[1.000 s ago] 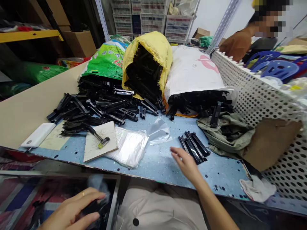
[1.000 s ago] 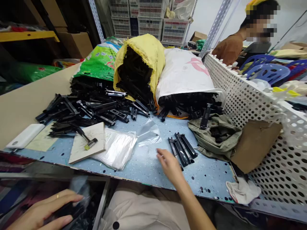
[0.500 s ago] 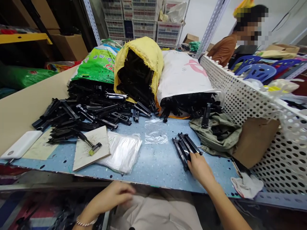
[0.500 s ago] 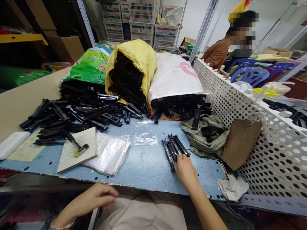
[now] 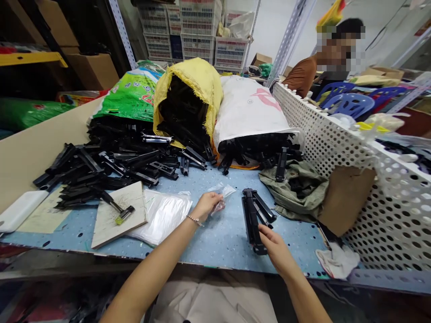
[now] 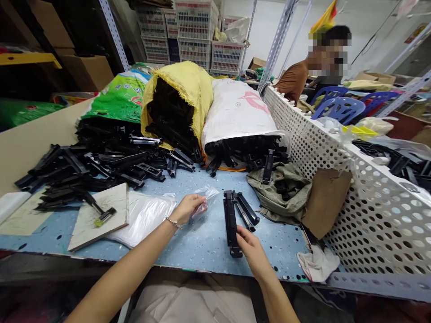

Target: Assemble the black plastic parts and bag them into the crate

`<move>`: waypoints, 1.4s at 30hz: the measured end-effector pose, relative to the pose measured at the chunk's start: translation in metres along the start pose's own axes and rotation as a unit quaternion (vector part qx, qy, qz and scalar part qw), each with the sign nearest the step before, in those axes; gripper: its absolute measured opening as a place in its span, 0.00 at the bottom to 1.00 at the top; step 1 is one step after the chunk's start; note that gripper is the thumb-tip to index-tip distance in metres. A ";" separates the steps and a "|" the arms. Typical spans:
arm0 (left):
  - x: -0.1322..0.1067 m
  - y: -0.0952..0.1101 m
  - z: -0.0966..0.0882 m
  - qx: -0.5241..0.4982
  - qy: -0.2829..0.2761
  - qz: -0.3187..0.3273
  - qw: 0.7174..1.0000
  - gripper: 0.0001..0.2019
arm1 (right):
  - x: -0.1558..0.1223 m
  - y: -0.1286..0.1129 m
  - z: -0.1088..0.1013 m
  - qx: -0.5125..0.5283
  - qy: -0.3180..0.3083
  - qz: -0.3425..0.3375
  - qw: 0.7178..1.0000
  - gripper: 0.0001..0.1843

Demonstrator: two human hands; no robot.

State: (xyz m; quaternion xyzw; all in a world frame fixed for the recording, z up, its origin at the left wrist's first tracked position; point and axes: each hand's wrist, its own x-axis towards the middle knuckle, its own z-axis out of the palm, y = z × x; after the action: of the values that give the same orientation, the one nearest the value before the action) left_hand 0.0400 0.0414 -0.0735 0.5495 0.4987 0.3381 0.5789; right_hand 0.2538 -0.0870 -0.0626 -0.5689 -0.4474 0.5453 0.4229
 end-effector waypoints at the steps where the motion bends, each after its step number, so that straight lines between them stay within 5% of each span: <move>1: -0.007 -0.002 0.004 -0.041 -0.008 -0.010 0.999 0.18 | 0.000 -0.004 0.008 0.050 -0.006 0.007 0.999 0.22; 9: -0.047 -0.011 0.024 -0.236 0.002 -0.049 0.970 0.24 | 0.018 -0.022 0.065 0.221 -0.059 0.034 0.973 0.16; 15: -0.054 -0.009 0.001 -0.251 0.073 0.001 0.965 0.19 | 0.023 -0.013 0.049 0.305 -0.001 0.060 0.950 0.15; 17: -0.060 -0.008 -0.010 -0.206 0.114 0.052 0.971 0.12 | 0.023 -0.013 0.038 0.325 0.020 0.069 0.943 0.17; 19: -0.064 -0.008 -0.017 -0.057 0.125 0.145 0.980 0.02 | 0.024 -0.015 0.030 0.333 0.024 0.069 0.940 0.18; 23: -0.063 -0.008 -0.015 0.251 0.086 0.281 0.922 0.20 | 0.018 -0.023 0.028 0.281 0.043 0.043 0.958 0.18; 27: -0.054 -0.006 -0.006 0.264 0.085 0.263 0.924 0.23 | -0.017 -0.025 0.039 0.275 0.005 0.082 0.958 0.17; 31: -0.058 -0.003 -0.011 0.207 0.032 0.233 0.950 0.29 | -0.048 -0.012 0.046 0.383 -0.135 0.240 0.882 0.18; 33: -0.069 -0.002 -0.013 0.218 -0.005 0.254 0.942 0.32 | -0.045 -0.005 0.048 0.391 -0.157 0.267 0.867 0.21; 39: -0.117 0.006 0.001 0.262 -0.144 0.321 0.899 0.34 | -0.009 -0.010 0.079 0.155 -0.012 0.051 0.987 0.12; 42: -0.153 0.025 -0.023 0.226 -0.099 0.258 0.934 0.25 | -0.011 -0.023 0.090 0.018 -0.105 -0.038 0.994 0.17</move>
State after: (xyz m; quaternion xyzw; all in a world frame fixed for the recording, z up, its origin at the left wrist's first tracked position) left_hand -0.0195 -0.0913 -0.0158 0.8063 0.3431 0.2980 0.3786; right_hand 0.1623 -0.0925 -0.0419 -0.4829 -0.5008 0.5938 0.4042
